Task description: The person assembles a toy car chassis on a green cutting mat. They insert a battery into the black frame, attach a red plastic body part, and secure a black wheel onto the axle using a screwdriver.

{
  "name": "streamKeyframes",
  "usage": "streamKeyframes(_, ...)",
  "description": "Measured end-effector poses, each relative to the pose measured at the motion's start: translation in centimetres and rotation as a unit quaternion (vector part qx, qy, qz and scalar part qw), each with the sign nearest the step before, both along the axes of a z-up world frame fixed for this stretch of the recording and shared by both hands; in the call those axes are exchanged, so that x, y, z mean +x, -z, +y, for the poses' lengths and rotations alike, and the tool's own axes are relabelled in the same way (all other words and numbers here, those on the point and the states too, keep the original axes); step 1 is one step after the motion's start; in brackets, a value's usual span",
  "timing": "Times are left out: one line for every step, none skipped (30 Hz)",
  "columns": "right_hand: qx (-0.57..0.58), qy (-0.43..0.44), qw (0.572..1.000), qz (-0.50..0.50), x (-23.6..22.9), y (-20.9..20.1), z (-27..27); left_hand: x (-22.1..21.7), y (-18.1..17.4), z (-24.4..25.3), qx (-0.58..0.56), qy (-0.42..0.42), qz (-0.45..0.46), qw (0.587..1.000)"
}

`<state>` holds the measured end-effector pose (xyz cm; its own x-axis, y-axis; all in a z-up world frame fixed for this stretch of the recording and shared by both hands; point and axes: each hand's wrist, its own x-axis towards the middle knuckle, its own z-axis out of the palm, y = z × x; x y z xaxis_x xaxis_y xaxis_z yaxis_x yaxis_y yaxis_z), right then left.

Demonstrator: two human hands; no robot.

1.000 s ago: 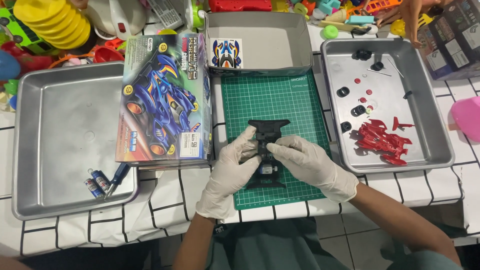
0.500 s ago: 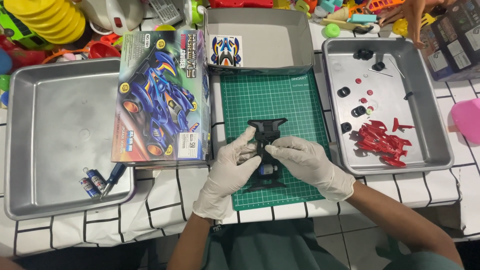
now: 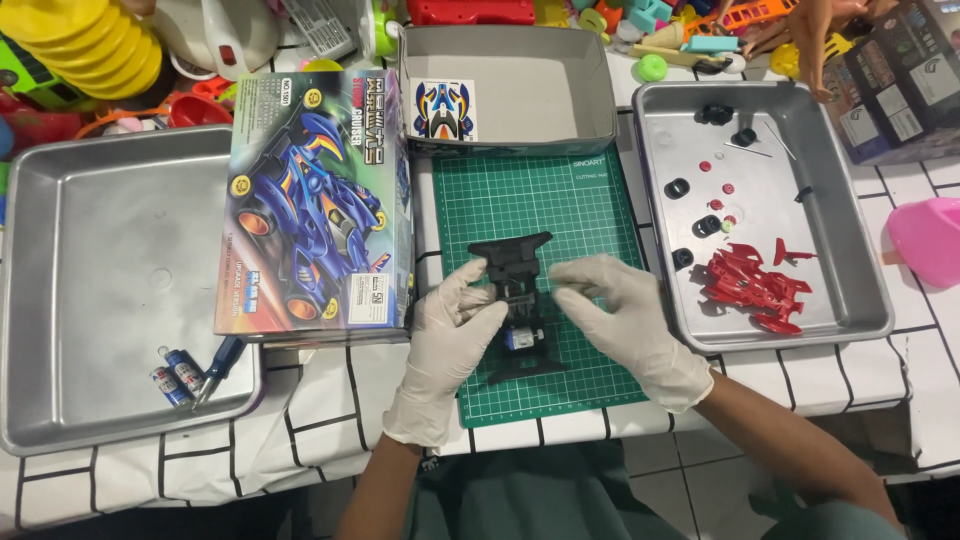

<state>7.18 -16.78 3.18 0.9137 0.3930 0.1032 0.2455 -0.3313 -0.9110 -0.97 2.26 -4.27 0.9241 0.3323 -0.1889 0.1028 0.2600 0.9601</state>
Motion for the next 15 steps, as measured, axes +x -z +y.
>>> streamKeyframes(0.0,0.001,1.0,-0.001,0.3,1.2,-0.1,0.0,-0.3,-0.1,0.0,0.001,-0.001,1.0)
streamKeyframes(-0.004,-0.024,0.996,0.088,0.6,2.5,-0.1,0.0,-0.6,-0.1,0.007,0.001,0.006,1.0)
streamKeyframes(-0.007,-0.049,0.983,0.176,0.9,3.8,-0.2,0.0,-0.9,-0.2,0.015,0.001,0.012,1.0)
streamKeyframes(-0.005,-0.042,0.984,0.175,0.9,3.4,0.1,-0.1,-0.9,-0.2,0.015,0.008,0.011,1.0)
streamKeyframes(-0.008,-0.049,0.976,0.212,1.1,3.1,0.3,-0.2,-1.0,-0.2,0.025,-0.005,0.018,1.0)
streamKeyframes(-0.012,-0.054,0.967,0.248,1.3,2.6,0.4,0.0,-1.0,-0.4,0.033,-0.016,0.022,0.999)
streamKeyframes(-0.012,-0.044,0.968,0.246,1.2,1.7,0.4,-0.1,-0.7,-0.5,0.032,-0.006,0.02,0.999)
streamKeyframes(-0.008,-0.055,0.966,0.254,1.2,0.9,0.5,-0.1,-0.4,-0.5,0.039,-0.01,0.027,0.999)
streamKeyframes(-0.003,-0.066,0.963,0.262,1.2,0.1,0.5,-0.2,-0.1,-0.5,0.047,-0.014,0.034,0.998)
streamKeyframes(-0.002,-0.059,0.964,0.26,1.2,0.3,0.4,0.1,-1.4,-0.8,0.047,-0.007,0.031,0.998)
streamKeyframes(0.008,-0.058,0.973,0.225,1.1,0.6,0.2,0.3,-2.7,-1.2,0.061,-0.017,0.039,0.997)
streamKeyframes(0.018,-0.058,0.98,0.191,1.0,0.9,0.1,0.4,-4.0,-1.4,0.076,-0.028,0.048,0.996)
streamKeyframes(0.02,-0.052,0.98,0.19,1.0,0.7,-0.5,0.5,-4.7,-1.8,0.077,-0.022,0.046,0.996)
streamKeyframes(-0.003,-0.057,0.994,0.092,1.0,0.6,-1.0,0.5,-5.3,-2.0,0.109,-0.036,0.059,0.992)
streamKeyframes(-0.027,-0.06,0.998,-0.007,0.9,0.5,-1.5,0.5,-6.0,-2.3,0.141,-0.05,0.072,0.986)
